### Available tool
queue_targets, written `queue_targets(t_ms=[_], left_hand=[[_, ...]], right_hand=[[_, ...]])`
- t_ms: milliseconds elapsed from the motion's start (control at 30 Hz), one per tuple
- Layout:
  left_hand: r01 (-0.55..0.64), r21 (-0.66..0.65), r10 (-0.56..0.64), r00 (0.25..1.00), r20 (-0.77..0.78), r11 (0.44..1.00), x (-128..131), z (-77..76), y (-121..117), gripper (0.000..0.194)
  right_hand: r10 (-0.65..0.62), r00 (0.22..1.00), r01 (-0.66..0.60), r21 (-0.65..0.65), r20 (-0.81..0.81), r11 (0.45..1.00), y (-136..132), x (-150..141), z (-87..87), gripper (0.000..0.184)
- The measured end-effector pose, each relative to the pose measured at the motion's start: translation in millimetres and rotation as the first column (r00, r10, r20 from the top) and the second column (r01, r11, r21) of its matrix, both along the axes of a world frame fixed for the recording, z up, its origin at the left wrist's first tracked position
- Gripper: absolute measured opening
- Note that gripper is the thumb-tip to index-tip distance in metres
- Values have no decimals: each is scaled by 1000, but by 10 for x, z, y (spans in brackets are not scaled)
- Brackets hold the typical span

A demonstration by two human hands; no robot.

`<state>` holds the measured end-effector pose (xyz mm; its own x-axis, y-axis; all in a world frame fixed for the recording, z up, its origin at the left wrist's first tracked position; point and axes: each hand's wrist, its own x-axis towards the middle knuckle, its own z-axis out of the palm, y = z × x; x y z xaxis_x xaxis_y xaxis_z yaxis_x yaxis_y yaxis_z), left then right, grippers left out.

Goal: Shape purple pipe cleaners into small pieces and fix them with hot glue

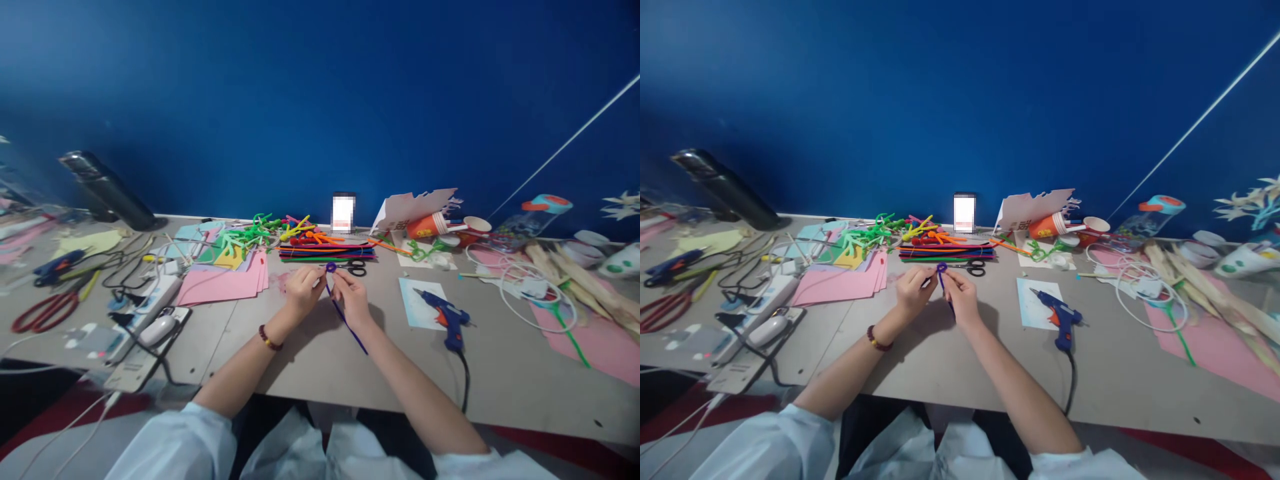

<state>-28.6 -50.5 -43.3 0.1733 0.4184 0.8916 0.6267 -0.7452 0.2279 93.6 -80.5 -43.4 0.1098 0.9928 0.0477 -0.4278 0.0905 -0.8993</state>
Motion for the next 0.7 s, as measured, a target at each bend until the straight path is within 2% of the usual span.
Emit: queue_targets(t_ms=[100,200,400,700], left_hand=[[-23,42,25,999,-45,999,-14,18,-16,9],[-15,72,22,994,-106,997,-21,37,-36,9],[1,78,6,996,-89,997,20,44,-56,10],[36,-44,-32,995,90,998,89,47,-78,6]], right_hand=[[32,980,-47,-73,-196,996,-4,-32,55,26],[48,965,-77,-107,-257,991,0,-44,76,24],[-86,987,74,-92,-135,993,49,-23,17,26],[-139,990,139,-6,-6,990,83,33,-79,23]])
